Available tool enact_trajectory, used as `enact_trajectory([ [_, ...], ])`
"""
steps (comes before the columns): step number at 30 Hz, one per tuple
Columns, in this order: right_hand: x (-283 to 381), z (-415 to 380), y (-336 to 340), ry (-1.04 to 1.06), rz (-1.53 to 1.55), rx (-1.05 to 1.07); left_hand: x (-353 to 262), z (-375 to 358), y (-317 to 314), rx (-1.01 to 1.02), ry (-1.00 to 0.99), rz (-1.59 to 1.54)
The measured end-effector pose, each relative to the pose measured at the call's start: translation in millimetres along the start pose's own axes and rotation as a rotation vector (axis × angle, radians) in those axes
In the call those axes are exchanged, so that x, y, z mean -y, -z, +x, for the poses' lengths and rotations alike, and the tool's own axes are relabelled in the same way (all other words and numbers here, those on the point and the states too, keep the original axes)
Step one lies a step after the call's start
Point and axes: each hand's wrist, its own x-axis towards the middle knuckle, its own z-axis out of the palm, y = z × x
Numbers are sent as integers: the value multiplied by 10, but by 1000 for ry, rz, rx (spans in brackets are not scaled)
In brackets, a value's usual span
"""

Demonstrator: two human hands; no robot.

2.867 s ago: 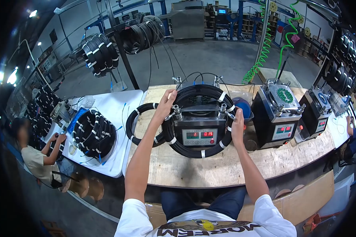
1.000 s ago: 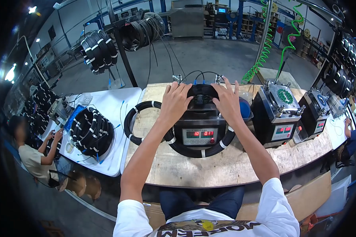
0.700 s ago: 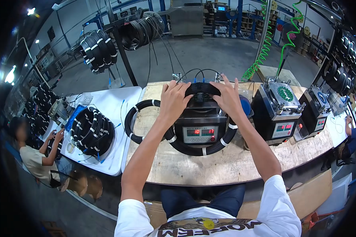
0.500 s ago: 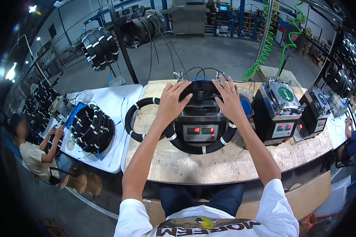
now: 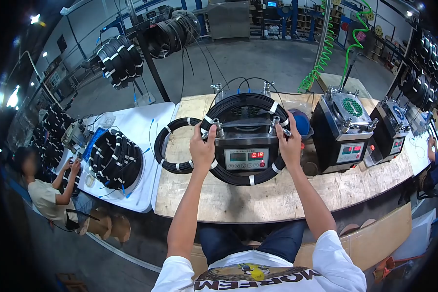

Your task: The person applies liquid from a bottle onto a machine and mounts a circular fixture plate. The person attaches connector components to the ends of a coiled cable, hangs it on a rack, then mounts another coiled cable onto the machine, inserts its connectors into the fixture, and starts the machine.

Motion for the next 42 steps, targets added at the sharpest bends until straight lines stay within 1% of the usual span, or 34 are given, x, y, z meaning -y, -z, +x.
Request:
enact_trajectory([
  [3,-6,-13,-7,-10,-21,-12,16,-7,-36,-78,-52,144],
  [7,35,-16,-17,34,-42,-49,3,11,62,50,-44,-5],
  [9,23,-43,-8,-13,-44,-36,-2,-28,90,80,-57,-133],
  [10,20,-37,-7,-34,-45,-34,68,-48,54,-15,-124,-120],
  [12,30,-47,-3,30,-112,-99,274,-185,-75,-200,-257,-96],
  [13,35,-59,-10,61,-145,-132,257,-287,-121,-258,-195,-125],
  [16,30,-176,-25,-103,-38,-141,202,-467,-193,-283,84,-301],
  [17,-53,-249,-58,-146,30,-177,218,-471,-186,-268,91,-249],
  [19,-242,-464,-122,-232,163,-246,192,-484,-213,-311,71,-236],
  [21,-262,-699,-158,-296,108,-250,212,-458,-246,-331,58,-246],
  [22,-213,-824,-187,-332,79,-251,267,-450,-256,-326,60,-261],
  [25,11,-1104,-296,-366,200,-260,331,-434,-279,-314,58,-304],
  [27,-42,-1240,-353,-395,181,-270,302,-451,-261,-289,95,-344],
  [29,-99,-1286,-392,-406,182,-282,230,-465,-218,-250,164,-396],
  [32,-37,-1255,-430,-393,176,-297,398,-427,-207,-226,104,-350],
  [33,-52,-1275,-424,-387,145,-292,268,-439,-130,-167,164,-359],
  [35,-92,-1294,-423,-383,109,-287,451,-332,-87,-160,33,-325],
  [36,-69,-1290,-420,-387,106,-286,410,-277,-49,-156,-30,-308],
  [37,-47,-1295,-415,-394,102,-285,360,-226,-43,-159,-50,-278],
  [38,-31,-1295,-408,-390,106,-279,319,-179,-2,-76,97,-377],
  [40,-11,-1283,-393,-381,116,-269,-112,-35,201,96,390,-571],
  [41,-23,-1289,-389,-383,120,-266,-159,74,218,144,425,-543],
  [42,-48,-1295,-390,-384,123,-262,-88,213,197,147,333,-470],
])
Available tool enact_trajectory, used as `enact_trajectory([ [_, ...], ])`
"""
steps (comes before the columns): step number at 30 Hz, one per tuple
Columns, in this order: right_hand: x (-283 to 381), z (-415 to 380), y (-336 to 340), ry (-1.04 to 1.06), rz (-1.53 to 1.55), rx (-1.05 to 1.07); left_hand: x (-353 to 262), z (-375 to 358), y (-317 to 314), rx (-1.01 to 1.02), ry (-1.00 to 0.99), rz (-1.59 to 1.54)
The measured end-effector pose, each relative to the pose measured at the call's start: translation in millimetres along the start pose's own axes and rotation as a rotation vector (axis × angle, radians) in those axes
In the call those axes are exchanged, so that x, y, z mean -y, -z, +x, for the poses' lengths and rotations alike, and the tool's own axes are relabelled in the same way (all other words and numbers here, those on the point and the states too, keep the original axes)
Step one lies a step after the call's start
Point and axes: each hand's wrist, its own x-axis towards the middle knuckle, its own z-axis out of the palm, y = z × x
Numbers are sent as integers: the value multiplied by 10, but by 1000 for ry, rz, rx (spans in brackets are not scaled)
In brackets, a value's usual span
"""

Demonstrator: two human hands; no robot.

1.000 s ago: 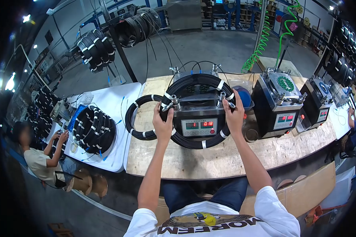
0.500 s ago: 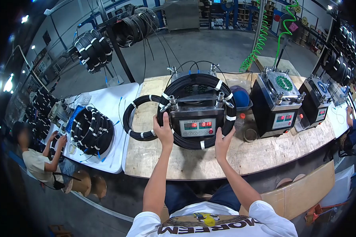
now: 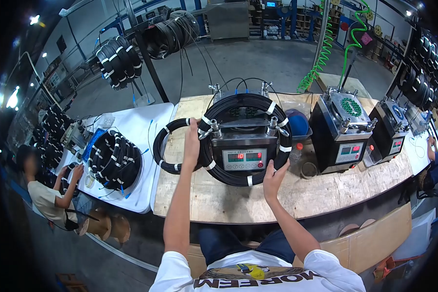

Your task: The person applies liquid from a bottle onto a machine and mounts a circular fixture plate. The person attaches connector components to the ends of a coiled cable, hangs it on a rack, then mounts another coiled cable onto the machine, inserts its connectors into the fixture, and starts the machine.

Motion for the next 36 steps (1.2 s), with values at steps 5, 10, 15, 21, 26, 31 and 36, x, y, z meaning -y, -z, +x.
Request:
enact_trajectory([
  [5,40,8,10,21,9,13,-130,501,16,112,-93,247],
  [10,13,11,36,13,4,13,-276,356,-190,41,-3,205],
  [15,76,135,121,9,71,89,-9,541,-149,82,-165,31],
  [21,224,693,243,-6,131,141,22,522,-158,20,-229,97],
  [26,460,1232,167,30,99,219,58,563,-136,35,-214,114],
  [31,299,1398,33,-9,78,231,60,572,-118,68,-291,153],
  [36,274,1416,18,48,75,206,45,439,-55,84,-375,232],
])
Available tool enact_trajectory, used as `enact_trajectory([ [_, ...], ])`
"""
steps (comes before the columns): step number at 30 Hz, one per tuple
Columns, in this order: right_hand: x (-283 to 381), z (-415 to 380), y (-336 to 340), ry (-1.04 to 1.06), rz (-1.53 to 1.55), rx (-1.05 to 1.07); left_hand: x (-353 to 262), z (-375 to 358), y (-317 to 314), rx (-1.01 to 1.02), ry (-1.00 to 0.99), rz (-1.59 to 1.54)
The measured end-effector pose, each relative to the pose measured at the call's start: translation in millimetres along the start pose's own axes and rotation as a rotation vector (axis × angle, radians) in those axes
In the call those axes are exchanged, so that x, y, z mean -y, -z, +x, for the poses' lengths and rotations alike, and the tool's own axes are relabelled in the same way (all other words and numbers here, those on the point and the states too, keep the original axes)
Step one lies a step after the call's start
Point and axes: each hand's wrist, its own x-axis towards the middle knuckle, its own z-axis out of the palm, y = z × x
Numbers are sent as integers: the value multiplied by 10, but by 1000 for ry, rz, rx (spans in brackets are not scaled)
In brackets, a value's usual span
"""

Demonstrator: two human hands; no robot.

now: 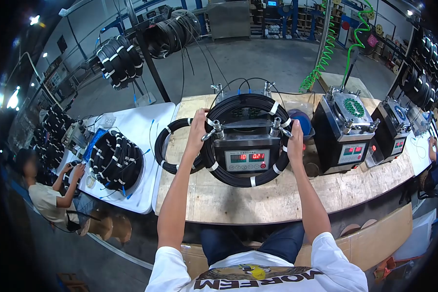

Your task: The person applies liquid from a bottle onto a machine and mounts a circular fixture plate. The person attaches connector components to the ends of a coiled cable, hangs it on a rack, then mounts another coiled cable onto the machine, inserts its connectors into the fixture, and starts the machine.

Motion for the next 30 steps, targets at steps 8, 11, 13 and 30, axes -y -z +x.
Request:
enact_trajectory([
  [8,209,-43,-31,11,33,37,31,-648,-95,-240,53,243],
  [11,103,-16,21,4,35,75,-18,-696,-138,-276,154,395],
  [13,178,-36,19,-36,55,81,-8,-692,-159,-303,167,395],
  [30,597,545,-112,64,-131,386,226,-636,-146,-232,54,78],
])
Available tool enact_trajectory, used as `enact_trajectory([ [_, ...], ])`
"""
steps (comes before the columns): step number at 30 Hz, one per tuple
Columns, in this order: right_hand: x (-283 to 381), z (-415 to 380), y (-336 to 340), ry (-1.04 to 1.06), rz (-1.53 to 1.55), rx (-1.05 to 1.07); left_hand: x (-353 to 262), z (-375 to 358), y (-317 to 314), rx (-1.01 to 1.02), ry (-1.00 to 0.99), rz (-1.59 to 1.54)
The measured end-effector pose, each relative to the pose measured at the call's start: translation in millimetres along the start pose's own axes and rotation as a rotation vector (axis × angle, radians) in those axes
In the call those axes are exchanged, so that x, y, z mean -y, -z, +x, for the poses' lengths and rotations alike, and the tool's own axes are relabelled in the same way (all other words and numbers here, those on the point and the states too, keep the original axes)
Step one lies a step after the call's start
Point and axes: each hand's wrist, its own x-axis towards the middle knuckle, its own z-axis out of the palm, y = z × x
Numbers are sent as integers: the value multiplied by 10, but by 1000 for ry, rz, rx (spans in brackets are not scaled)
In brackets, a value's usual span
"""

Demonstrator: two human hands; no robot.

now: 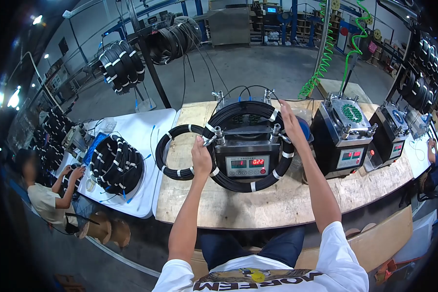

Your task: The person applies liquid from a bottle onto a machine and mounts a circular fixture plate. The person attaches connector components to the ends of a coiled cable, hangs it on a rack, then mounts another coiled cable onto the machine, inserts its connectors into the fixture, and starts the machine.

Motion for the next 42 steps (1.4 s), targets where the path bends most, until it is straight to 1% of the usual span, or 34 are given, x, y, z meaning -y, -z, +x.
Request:
enact_trajectory([
  [3,-201,93,-47,-40,31,-12,68,45,17,59,-51,-134],
  [6,-253,98,-51,-38,46,-20,17,44,133,95,16,14],
  [7,-243,101,-57,-34,52,-24,143,128,118,128,-86,-52],
  [8,-239,117,-59,-30,55,-22,193,156,145,140,-68,-29],
  [10,-241,118,-63,-27,61,-16,-37,224,219,166,-28,18],
  [11,-242,113,-63,-28,64,-16,91,362,229,262,-36,-56],
  [12,-241,112,-64,-27,66,-16,-32,445,208,284,11,-63],
  [15,-254,108,-64,-25,76,-15,-664,629,185,357,171,-126],
  [18,-280,137,-58,-10,86,-18,-881,826,46,530,77,46],
  [19,-285,132,-61,-7,90,-17,-863,895,-37,487,-77,116],
  [22,-288,119,-67,-12,85,-31,-978,986,-139,594,-24,178],
  [23,-287,111,-61,-13,77,-30,-964,1030,-171,605,41,151],
  [26,-286,100,-60,-5,35,-38,-879,1007,-190,564,77,18],
  [28,-249,90,-54,12,-29,-74,-823,1025,-191,536,20,33],
  [31,-68,39,56,-57,-109,-35,-789,1027,-222,528,-20,60],
  [33,30,26,61,63,-281,-92,-795,1038,-210,532,-8,40],
  [36,180,16,33,423,-494,-197,-815,1024,-207,551,36,-32],
  [39,480,-6,-24,572,-746,-97,-802,1020,-201,552,36,-42],
  [42,613,-27,-212,566,-843,-51,-802,1012,-208,539,13,-62],
])
